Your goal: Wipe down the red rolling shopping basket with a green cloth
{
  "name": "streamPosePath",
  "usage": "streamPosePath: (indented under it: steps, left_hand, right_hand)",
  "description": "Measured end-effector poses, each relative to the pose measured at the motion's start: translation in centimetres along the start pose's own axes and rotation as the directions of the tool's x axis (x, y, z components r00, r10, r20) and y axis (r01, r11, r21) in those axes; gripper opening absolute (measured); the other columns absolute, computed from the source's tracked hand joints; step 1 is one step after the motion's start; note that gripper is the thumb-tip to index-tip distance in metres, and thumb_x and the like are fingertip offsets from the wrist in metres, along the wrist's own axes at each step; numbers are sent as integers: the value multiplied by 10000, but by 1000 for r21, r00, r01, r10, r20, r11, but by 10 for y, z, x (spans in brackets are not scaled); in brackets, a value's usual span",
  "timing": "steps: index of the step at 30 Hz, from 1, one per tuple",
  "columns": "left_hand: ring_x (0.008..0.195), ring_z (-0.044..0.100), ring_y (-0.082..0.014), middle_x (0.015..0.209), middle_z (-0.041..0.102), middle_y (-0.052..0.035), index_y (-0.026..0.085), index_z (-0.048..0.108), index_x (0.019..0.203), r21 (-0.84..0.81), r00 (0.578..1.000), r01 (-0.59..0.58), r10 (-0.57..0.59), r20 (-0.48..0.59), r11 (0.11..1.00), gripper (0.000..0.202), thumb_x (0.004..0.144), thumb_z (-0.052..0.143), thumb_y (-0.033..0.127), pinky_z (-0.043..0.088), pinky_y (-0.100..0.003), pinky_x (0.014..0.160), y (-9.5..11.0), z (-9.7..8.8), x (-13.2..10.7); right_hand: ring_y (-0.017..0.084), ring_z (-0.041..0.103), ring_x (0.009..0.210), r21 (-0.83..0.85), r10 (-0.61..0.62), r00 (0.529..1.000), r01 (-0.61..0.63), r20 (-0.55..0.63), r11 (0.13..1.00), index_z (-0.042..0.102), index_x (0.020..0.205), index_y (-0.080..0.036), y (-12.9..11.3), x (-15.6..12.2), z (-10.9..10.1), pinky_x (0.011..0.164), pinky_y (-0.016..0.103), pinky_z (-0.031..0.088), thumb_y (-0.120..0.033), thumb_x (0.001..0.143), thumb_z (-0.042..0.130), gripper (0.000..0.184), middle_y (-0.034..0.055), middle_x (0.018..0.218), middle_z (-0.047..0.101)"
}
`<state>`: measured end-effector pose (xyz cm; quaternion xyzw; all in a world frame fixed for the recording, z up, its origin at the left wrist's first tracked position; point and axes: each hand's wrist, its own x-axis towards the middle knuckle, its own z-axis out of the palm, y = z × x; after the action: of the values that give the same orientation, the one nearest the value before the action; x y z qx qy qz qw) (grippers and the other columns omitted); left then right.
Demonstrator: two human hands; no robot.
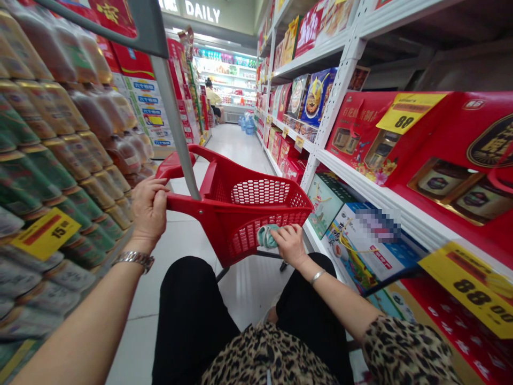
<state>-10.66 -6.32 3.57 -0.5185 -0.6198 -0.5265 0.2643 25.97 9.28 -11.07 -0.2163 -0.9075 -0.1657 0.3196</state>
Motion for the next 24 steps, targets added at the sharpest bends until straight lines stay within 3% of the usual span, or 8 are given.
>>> streamPosePath:
  steps: [4, 7, 10, 15, 20, 24]
  left_hand:
    - [1223, 617, -259, 1095, 730, -139, 211, 597, 844, -1, 1000, -4, 4, 5, 1000, 257, 970, 439, 370, 408, -505, 1130, 0, -2, 0]
    - [1226, 620, -268, 1086, 734, -140, 213, 599, 837, 5, 1000, -8, 8, 11, 1000, 260, 964, 439, 373, 410, -515, 1128, 0, -3, 1]
    - [1228, 623, -276, 1090, 733, -135, 216, 601, 834, 11, 1000, 1, -1, 31, 1000, 257, 955, 440, 375, 415, -527, 1126, -2, -5, 2]
    - [1250, 618, -273, 1080, 731, -126, 219, 595, 828, -9, 1000, 13, -13, 24, 1000, 251, 946, 441, 378, 423, -513, 1130, -6, -6, 3]
    - [1290, 606, -283, 1081, 732, -112, 226, 587, 821, -19, 999, 43, -43, 22, 999, 242, 931, 444, 386, 411, -528, 1157, -12, -7, 7]
    - [1337, 575, -291, 1092, 735, -99, 236, 584, 800, -36, 995, 82, -80, 62, 996, 224, 906, 455, 385, 381, -542, 1191, -17, -11, 11]
  right_hand:
    - [208, 521, 1048, 43, -245, 958, 254, -149, 966, 727, 1118, -289, -37, 23, 11, 1061, 441, 242, -130, 972, 553, 277, 18, 1069, 730]
    - [202, 521, 1008, 70, -282, 944, 297, -169, 952, 721, 1116, -276, -54, 34, 23, 1045, 434, 261, -138, 980, 552, 257, 17, 1034, 724]
    - [204, 510, 957, 98, -207, 975, 215, -82, 972, 722, 1128, -269, -55, 36, 33, 996, 424, 283, -140, 968, 550, 268, 34, 984, 711]
    - [228, 487, 944, 89, -2, 1000, 1, 6, 996, 731, 1160, -237, -34, 25, 35, 938, 419, 288, -137, 922, 572, 303, 65, 972, 702]
    - [247, 469, 937, 25, 192, 981, -193, 33, 981, 739, 1155, -229, -10, 11, 27, 897, 415, 280, -115, 841, 607, 359, 82, 992, 696]
    - [252, 469, 912, 1, 353, 935, -353, 1, 935, 748, 1123, -218, 5, 1, 23, 865, 401, 279, -106, 806, 612, 363, 79, 921, 684]
